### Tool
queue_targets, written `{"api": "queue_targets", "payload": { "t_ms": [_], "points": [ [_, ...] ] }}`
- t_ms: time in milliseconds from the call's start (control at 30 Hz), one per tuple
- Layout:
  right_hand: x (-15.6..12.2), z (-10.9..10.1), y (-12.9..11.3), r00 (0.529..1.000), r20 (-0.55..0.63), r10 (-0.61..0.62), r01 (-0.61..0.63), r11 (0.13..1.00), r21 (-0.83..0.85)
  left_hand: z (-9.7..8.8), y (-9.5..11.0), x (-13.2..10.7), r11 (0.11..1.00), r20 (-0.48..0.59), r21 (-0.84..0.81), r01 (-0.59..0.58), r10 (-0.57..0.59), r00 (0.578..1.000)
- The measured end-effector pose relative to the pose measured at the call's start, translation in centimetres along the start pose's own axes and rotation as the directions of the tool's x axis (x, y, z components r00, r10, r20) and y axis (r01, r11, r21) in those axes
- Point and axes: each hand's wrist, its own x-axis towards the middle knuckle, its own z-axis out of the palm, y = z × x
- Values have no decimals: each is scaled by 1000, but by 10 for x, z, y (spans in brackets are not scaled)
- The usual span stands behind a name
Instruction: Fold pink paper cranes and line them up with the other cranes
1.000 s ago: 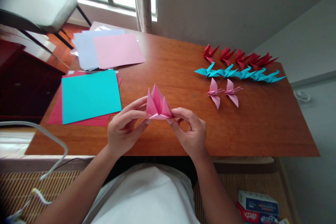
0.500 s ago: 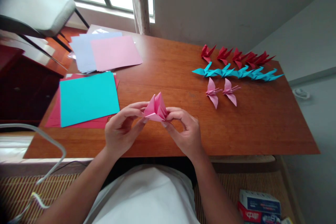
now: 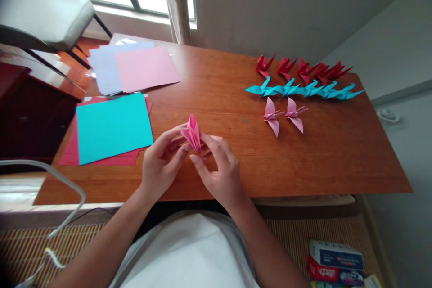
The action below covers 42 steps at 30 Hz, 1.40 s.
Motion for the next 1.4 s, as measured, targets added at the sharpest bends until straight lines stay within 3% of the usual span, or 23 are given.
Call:
{"api": "queue_targets", "payload": {
  "t_ms": [133,267,433,700,800,1000,1167,1400],
  "points": [
    [1,-1,-3,999,39,37,-39,998,39,-2,4,0,998,71,-40,55,-52,996],
    [3,-1,-5,995,76,60,-63,997,35,-5,11,2,1000,167,-18,26,-22,986],
    [4,-2,-2,993,119,-5,4,1000,16,-5,14,2,993,276,-61,98,-78,958],
    [7,-9,4,998,-9,63,-63,997,-47,-10,13,0,941,365,-210,267,-178,914],
    [9,-12,4,995,24,96,-96,995,-21,-10,14,2,936,361,-164,312,-237,902],
    [9,-13,9,976,44,215,-219,962,165,-6,20,8,952,260,-18,307,-292,920],
    [4,-12,11,946,79,316,-325,914,243,-3,17,8,895,242,-207,395,-344,907],
    [6,-14,1,965,27,260,-258,935,244,-5,18,8,791,296,-379,481,-389,872]
  ]
}}
